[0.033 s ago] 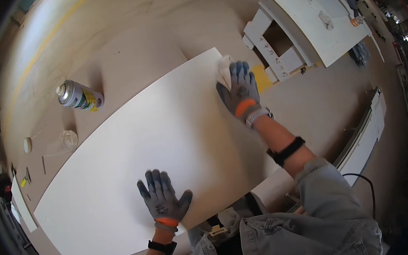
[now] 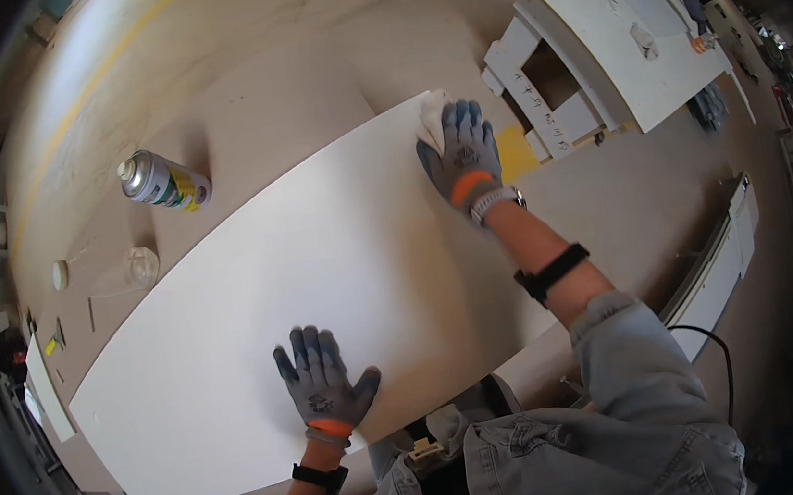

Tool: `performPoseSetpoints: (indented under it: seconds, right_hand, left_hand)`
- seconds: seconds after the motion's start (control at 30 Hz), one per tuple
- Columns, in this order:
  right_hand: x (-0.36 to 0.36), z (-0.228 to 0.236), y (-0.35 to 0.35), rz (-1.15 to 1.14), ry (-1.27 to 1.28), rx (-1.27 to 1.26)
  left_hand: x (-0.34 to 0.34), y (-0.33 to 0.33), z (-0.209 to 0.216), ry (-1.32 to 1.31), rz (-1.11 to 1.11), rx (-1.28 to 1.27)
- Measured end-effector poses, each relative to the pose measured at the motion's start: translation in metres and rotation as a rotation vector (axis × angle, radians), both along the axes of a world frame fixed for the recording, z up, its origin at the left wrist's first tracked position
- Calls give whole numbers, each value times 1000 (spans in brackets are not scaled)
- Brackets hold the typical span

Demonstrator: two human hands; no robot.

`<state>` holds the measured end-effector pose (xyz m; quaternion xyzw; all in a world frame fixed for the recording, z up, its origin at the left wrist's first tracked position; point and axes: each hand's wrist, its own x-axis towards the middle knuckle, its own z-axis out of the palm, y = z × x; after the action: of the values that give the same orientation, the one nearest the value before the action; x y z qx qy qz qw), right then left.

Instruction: Cleaning and wiping a white furniture panel with a cloth and a cleaning solution from a bottle.

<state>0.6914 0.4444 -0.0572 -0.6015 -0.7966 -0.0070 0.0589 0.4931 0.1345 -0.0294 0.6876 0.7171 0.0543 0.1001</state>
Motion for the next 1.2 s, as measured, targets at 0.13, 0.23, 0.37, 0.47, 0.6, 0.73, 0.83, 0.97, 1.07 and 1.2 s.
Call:
performPoseSetpoints:
  seconds: [0.13, 0.23, 0.37, 0.47, 0.6, 0.73, 0.83, 0.97, 1.07, 1.2]
  right_hand:
    - [-82, 23, 22, 54, -90, -142]
    - [-144, 4, -24, 343, 93, -66]
    - [-228, 39, -92, 775, 61, -305]
    - [-234, 4, -101, 820, 340, -269]
    - [-153, -9, -16, 560, 182, 21]
    - [-16, -2, 33, 222, 283, 126]
    - [57, -9, 9, 300, 424, -90]
    - [103, -3, -80, 193, 391, -105]
    - [134, -7, -130, 127, 130, -156]
    - [143, 9, -205, 42, 53, -155]
  left_hand:
    - [-4, -5, 0, 26, 33, -12]
    - [-2, -5, 6, 41, 16, -40]
    - [-1, -4, 4, 79, 34, -50]
    - [4, 1, 1, 57, 9, -2]
    - [1, -5, 2, 78, 31, 9]
    - [-2, -5, 3, 53, 24, 1]
    - [-1, -4, 5, 64, 15, -42]
    - [-1, -6, 4, 64, -11, 16]
    - [-7, -9, -2, 57, -59, 70]
    - [-3, -9, -3, 51, -40, 82]
